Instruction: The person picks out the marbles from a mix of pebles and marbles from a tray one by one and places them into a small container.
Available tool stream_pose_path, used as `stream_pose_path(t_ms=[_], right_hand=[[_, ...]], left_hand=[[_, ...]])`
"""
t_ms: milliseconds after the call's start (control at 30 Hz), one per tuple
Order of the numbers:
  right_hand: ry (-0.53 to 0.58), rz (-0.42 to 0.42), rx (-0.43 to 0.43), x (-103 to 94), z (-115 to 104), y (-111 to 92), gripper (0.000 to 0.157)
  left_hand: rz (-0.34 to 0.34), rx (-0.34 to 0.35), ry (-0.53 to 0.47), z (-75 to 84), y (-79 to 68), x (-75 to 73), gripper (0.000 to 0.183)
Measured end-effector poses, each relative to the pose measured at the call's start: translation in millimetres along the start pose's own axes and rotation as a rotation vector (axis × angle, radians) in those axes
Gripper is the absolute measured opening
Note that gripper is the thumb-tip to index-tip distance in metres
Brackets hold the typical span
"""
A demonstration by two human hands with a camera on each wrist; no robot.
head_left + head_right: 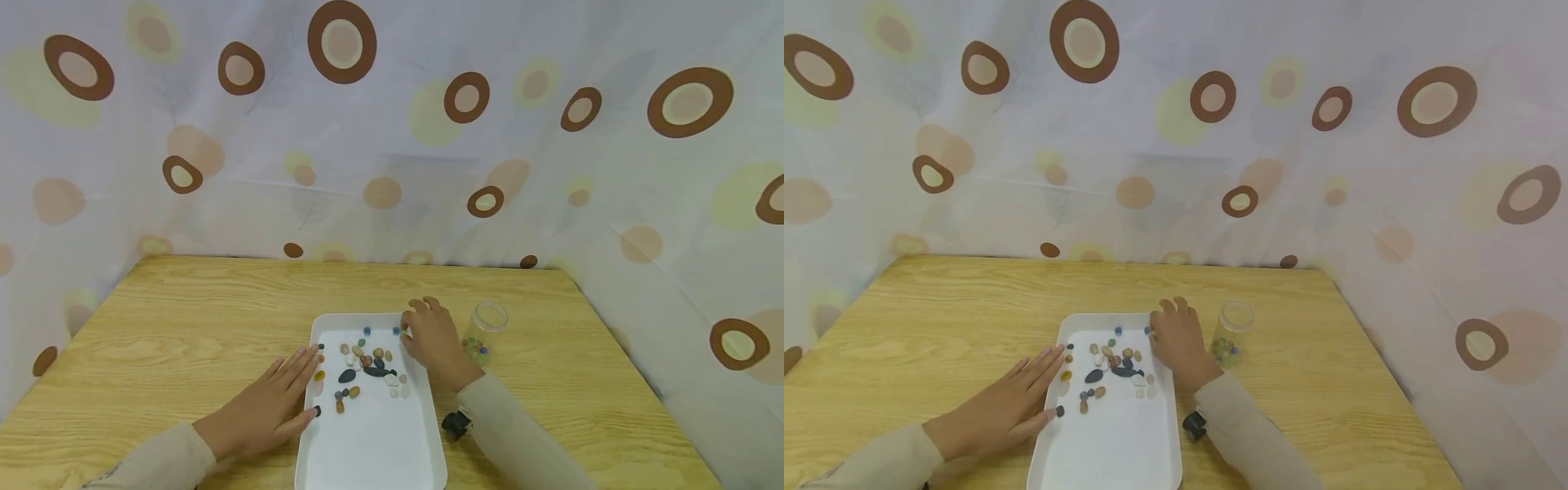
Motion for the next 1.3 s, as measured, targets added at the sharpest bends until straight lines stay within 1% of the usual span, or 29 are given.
stream_pose_path(t_ms=[167, 333, 433, 700, 800, 967, 1167, 1300], right_hand=[[-0.010, 0.145, -0.037, -35.2, -3, -4, 0.009], [0.007, 0.248, -0.041, -65.0, 4, -15, 0.011], [0.015, 0.292, -0.036, -76.5, 13, -23, 0.013], [-0.001, 0.402, -0.007, -97.0, 42, -48, 0.017], [0.001, 0.423, 0.021, -101.8, 52, -58, 0.017], [0.001, 0.421, 0.075, -104.1, 65, -72, 0.015], [0.002, 0.421, 0.106, -99.1, 74, -84, 0.013], [0.010, 0.398, 0.129, -91.5, 76, -89, 0.013]], left_hand=[[0.004, 0.001, 0.000, -0.6, -0.1, 0.6, 0.072], [0.002, 0.002, 0.000, -0.9, -0.5, 1.1, 0.072], [0.008, 0.006, 0.007, -1.0, -0.9, 0.4, 0.071], [-0.001, 0.003, 0.015, -1.8, -0.8, 0.3, 0.071], [0.002, 0.003, 0.018, -1.6, -0.3, 0.2, 0.072], [-0.001, 0.003, 0.012, -1.7, 0.4, 0.0, 0.072], [-0.001, 0.005, 0.011, -1.8, 0.0, 0.4, 0.071], [0.013, 0.011, 0.011, -1.7, -0.3, -0.8, 0.071]])
Point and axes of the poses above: each hand's wrist, its own y-axis towards the middle knuckle, its own x-axis out of the palm, z = x × y, the point moved 5 cm from there along y, towards the middle knuckle, and after that the axes turned 15 degrees about -x, right-handed, at the moved point
